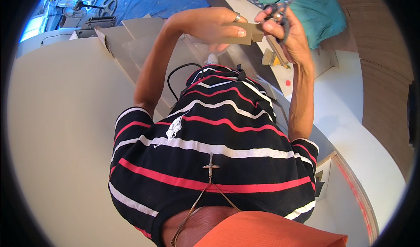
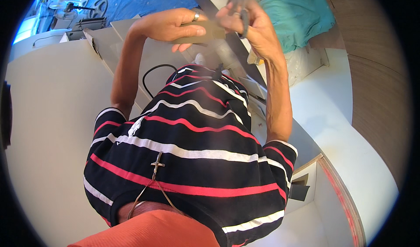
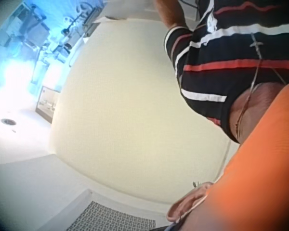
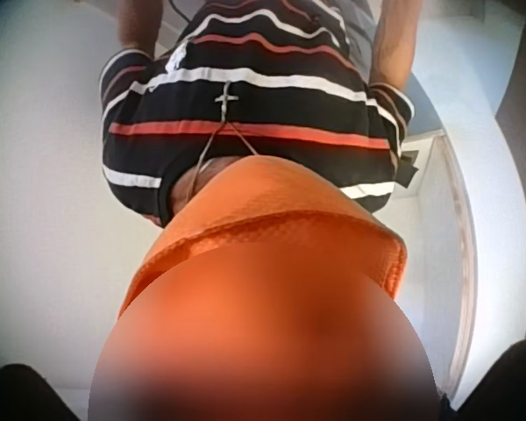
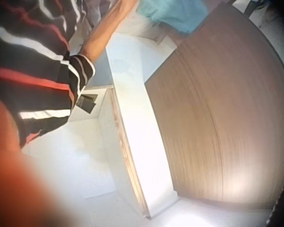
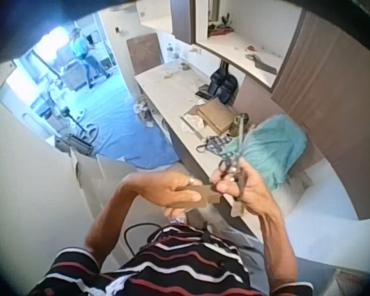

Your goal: The person cuts narrow strips of wood veneer using scissors, then fits them along the edge of a white cabinet. They repeatedly trim the veneer, test the fit, and mark the edge with a pencil to guide further cuts.

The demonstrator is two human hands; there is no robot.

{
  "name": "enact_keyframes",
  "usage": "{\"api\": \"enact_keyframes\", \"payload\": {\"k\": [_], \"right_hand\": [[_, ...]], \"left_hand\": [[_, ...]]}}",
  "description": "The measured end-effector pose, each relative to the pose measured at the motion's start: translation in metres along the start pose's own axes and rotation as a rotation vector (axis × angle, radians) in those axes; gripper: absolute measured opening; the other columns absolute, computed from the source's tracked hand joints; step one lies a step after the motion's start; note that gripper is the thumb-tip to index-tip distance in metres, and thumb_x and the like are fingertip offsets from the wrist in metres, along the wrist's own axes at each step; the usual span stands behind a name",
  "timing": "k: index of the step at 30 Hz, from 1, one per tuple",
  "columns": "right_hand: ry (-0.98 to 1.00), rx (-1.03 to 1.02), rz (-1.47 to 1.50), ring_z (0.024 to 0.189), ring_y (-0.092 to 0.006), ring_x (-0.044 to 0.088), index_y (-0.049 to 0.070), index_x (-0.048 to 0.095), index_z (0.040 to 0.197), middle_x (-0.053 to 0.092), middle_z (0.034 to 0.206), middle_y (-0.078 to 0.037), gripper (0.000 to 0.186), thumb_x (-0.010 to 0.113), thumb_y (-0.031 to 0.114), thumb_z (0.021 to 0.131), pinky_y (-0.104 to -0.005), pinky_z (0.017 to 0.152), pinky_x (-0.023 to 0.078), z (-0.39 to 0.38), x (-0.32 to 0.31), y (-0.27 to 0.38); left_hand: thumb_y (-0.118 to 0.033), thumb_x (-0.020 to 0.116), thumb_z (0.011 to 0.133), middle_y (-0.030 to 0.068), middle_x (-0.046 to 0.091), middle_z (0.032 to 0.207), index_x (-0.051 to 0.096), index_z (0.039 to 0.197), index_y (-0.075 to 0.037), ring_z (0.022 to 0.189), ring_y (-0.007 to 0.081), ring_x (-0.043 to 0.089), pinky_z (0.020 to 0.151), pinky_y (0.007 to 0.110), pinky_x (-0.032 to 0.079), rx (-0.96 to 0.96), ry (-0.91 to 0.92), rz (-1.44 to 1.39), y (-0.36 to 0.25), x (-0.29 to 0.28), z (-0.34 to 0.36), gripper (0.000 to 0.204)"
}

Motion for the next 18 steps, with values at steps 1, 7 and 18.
{"api": "enact_keyframes", "payload": {"k": [1,7,18], "right_hand": [[0.003,0.054,-0.036,0.09,-0.0112,0.061,0.005,0.056,0.115,0.066,0.102,-0.005,0.04,0.081,0.015,0.085,-0.0269,0.08,0.048,0.005,0.004,-0.006],[-0.02,0.143,0.047,0.088,-0.0097,0.061,0.008,0.059,0.111,0.067,0.097,-0.002,0.038,0.083,0.009,0.081,-0.0239,0.077,0.047,0.026,0.005,-0.046],[-0.365,0.16,0.377,0.086,-0.0168,0.068,0.008,0.048,0.114,0.07,0.1,-0.01,0.042,0.078,0.002,0.085,-0.0299,0.07,0.052,0.008,0.004,-0.125]], "left_hand": [[-0.027,0.045,0.108,0.0029,0.064,0.066,0.059,0.111,-0.003,0.052,0.0098,0.059,0.052,0.025,0.046,-0.036,0.028,-0.027,0.008,-0.001,0.003,0.028],[-0.03,0.054,0.105,0.0032,0.068,0.074,0.063,0.107,-0.004,0.073,0.0114,0.066,0.071,0.027,0.05,0.21,-0.346,0.075,0.041,-0.034,0.013,0.028],[-0.051,0.052,0.103,0.0139,0.069,0.107,0.065,0.113,-0.002,0.096,0.0216,0.068,0.087,0.034,0.053,-0.166,-0.606,-0.928,0.156,0.057,0.007,0.052]]}}
Point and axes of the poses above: each hand's wrist, its own z-axis towards the middle knuckle, its own x-axis out of the palm, y = z × x, the point moved 9 cm from there along z, towards the middle knuckle
